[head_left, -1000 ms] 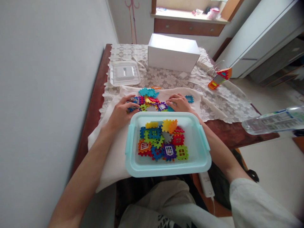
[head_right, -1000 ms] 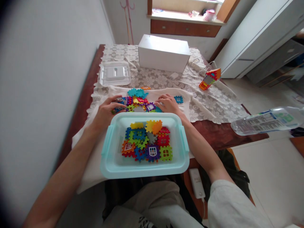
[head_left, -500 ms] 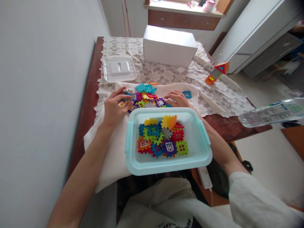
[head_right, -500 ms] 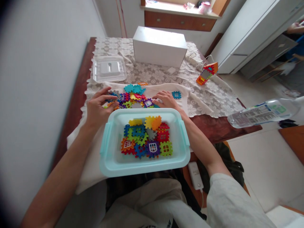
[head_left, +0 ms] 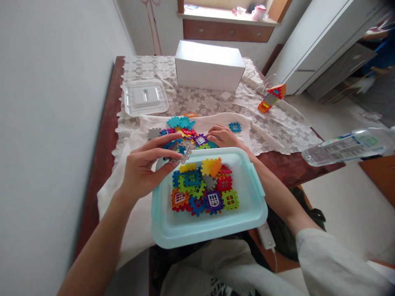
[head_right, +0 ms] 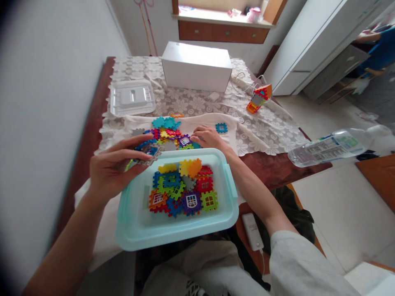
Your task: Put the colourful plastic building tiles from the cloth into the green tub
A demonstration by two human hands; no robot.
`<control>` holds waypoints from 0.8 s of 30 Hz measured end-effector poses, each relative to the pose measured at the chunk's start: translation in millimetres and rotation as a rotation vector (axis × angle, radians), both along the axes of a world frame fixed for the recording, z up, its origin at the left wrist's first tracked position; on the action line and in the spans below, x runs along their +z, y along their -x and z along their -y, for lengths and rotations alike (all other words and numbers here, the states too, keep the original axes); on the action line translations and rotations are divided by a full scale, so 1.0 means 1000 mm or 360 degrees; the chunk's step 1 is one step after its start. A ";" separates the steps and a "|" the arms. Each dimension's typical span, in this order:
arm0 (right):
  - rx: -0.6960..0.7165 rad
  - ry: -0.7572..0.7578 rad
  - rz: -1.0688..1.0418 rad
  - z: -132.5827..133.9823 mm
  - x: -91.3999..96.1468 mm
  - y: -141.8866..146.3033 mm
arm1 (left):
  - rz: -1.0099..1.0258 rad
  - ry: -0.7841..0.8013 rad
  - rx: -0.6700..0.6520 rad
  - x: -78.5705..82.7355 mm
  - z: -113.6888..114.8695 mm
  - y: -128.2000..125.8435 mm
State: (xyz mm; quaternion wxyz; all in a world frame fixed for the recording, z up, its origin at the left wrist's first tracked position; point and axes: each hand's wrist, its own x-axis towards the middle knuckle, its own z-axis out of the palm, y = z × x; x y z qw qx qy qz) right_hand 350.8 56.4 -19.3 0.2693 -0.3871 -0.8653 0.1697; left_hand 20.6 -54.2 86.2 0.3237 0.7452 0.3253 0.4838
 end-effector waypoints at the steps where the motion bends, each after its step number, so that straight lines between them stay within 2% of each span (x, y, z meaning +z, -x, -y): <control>1: 0.0004 -0.0005 0.0000 -0.001 -0.001 0.000 | -0.0073 -0.0085 -0.0061 0.001 0.001 0.001; 5: -0.0013 -0.0067 0.0033 0.000 -0.001 0.001 | -0.0106 -0.0263 -0.0254 -0.006 -0.003 0.008; 12: -0.0048 -0.0059 0.0176 0.009 0.008 0.005 | 0.0187 -0.0281 -0.0186 -0.028 -0.012 0.007; 17: -0.0057 -0.0036 0.0112 0.008 0.007 0.008 | 0.0291 -0.0218 -0.0152 -0.030 -0.009 0.005; 22: -0.0054 -0.0055 0.0145 0.008 0.007 0.009 | 0.0378 -0.0135 -0.0251 -0.031 -0.006 0.002; 24: -0.0050 -0.0053 0.0146 0.008 0.006 0.008 | 0.0433 -0.0091 -0.0208 -0.032 -0.007 -0.001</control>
